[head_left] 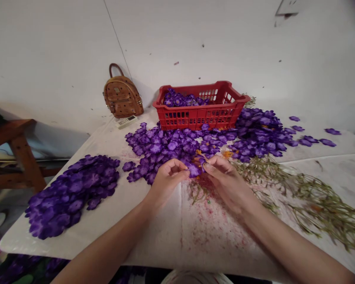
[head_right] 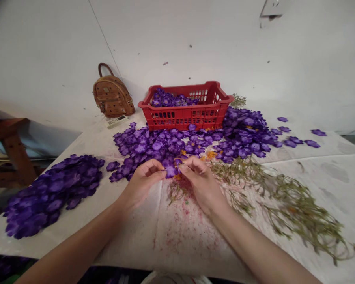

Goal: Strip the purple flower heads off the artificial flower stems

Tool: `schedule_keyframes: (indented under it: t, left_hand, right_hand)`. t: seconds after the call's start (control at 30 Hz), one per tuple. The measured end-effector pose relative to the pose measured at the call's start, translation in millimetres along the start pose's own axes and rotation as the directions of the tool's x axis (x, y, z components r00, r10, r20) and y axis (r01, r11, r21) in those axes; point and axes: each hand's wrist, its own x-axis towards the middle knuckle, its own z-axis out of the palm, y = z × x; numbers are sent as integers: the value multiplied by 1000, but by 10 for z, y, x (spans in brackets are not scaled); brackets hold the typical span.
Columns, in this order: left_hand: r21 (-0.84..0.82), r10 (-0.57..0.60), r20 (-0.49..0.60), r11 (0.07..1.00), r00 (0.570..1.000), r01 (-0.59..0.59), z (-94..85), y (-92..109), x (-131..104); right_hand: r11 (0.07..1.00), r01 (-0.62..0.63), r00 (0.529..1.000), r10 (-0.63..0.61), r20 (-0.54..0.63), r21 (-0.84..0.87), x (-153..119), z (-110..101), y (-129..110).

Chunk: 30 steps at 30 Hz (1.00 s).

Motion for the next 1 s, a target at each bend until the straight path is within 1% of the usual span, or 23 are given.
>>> schedule_keyframes:
  t: [0.1, 0.23, 0.3, 0.4, 0.57, 0.67, 0.83, 1.0]
  left_hand:
    - [46, -5, 35, 999, 999, 4, 11, -4, 3]
    - [63, -37, 46, 997, 998, 34, 21, -16, 4]
    - [85, -31, 34, 996, 999, 28, 26, -22, 0]
    - [132, -11, 16, 991, 1000, 9, 33, -33, -9]
    - [119, -4, 32, 993, 999, 1, 36, -41, -19]
    - [101, -10, 45, 995, 999, 5, 38, -34, -21]
    - [64, -20, 48, 998, 999, 17, 50, -12, -32]
    - [13, -45, 43, 999, 998, 45, 61, -7, -40]
  right_hand:
    - [997, -66, 997, 64, 41, 32, -19, 30, 12]
    - [998, -62, 997, 61, 47, 13, -19, 34, 35]
    - [999, -28, 999, 29, 41, -28, -11, 28, 48]
    - [986, 64, 998, -61, 26, -155, -3, 25, 60]
    - [906, 181, 983, -183, 32, -383, 0, 45, 56]
    - [868, 213, 974, -228, 22, -449, 5, 65, 61]
    - [861, 209, 973, -229, 13, -463, 6, 81, 71]
    - [882, 224, 970, -243, 7, -415, 0, 67, 91]
